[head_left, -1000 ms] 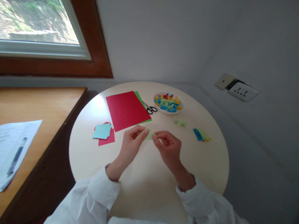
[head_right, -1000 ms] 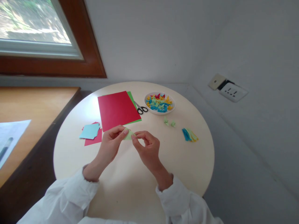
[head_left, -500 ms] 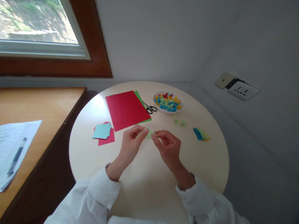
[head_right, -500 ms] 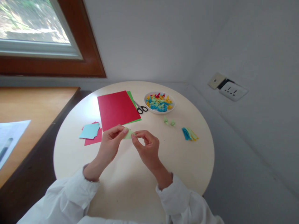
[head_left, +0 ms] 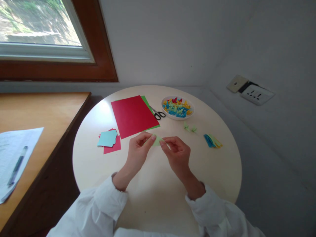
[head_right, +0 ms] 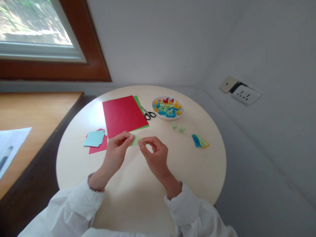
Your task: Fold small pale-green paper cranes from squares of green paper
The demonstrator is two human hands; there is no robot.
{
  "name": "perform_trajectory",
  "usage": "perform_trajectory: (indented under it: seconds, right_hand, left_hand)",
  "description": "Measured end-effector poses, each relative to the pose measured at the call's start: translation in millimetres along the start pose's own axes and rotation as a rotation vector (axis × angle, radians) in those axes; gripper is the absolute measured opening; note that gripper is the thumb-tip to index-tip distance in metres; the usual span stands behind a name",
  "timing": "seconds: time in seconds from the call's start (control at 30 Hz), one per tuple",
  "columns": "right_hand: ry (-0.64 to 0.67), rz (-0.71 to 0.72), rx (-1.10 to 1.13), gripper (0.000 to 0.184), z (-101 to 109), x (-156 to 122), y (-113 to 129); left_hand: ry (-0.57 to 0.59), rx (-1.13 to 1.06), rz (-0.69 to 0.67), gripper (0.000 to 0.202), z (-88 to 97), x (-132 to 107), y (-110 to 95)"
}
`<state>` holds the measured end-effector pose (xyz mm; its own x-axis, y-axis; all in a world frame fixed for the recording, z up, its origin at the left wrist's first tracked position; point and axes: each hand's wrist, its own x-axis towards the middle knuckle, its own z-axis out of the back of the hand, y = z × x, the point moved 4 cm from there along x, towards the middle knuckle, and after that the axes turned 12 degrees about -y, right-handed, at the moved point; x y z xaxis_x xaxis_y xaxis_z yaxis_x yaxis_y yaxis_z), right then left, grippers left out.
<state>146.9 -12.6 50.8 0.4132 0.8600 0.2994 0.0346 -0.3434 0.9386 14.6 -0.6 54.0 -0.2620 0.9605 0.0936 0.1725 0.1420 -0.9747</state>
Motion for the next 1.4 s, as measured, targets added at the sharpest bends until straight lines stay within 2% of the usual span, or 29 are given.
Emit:
perform_trajectory:
  seconds: [0.2,0.5,0.77,1.2,1.4]
  right_hand:
    - [-0.036,-0.076,0.033,0.018,-0.9,2.6,-1.2]
    - [-0.058,-0.102,0.026,0.02,-1.7,3.1,-0.5]
    - [-0.068,-0.202,0.105,0.023,-1.8,6.4,-5.6]
    - [-0.086,-0.158,0.106,0.014,0.0,6.1,-3.1]
    - [-0.052,-0.22,0.178,0.024,-2.9,5.2,-7.0]
  left_hand:
    - [-0.029,-0.004,-0.008,0.016,0.9,0.1,0.0]
    - [-0.069,-0.013,-0.022,0.016,1.4,-1.4,1.4]
    - [-0.085,0.009,-0.063,0.017,2.1,-1.9,-0.4]
    - [-0.147,-0.053,-0.07,0.016,4.4,-0.9,4.8]
    - [-0.153,-0.095,-0.045,0.012,4.0,0.6,6.7]
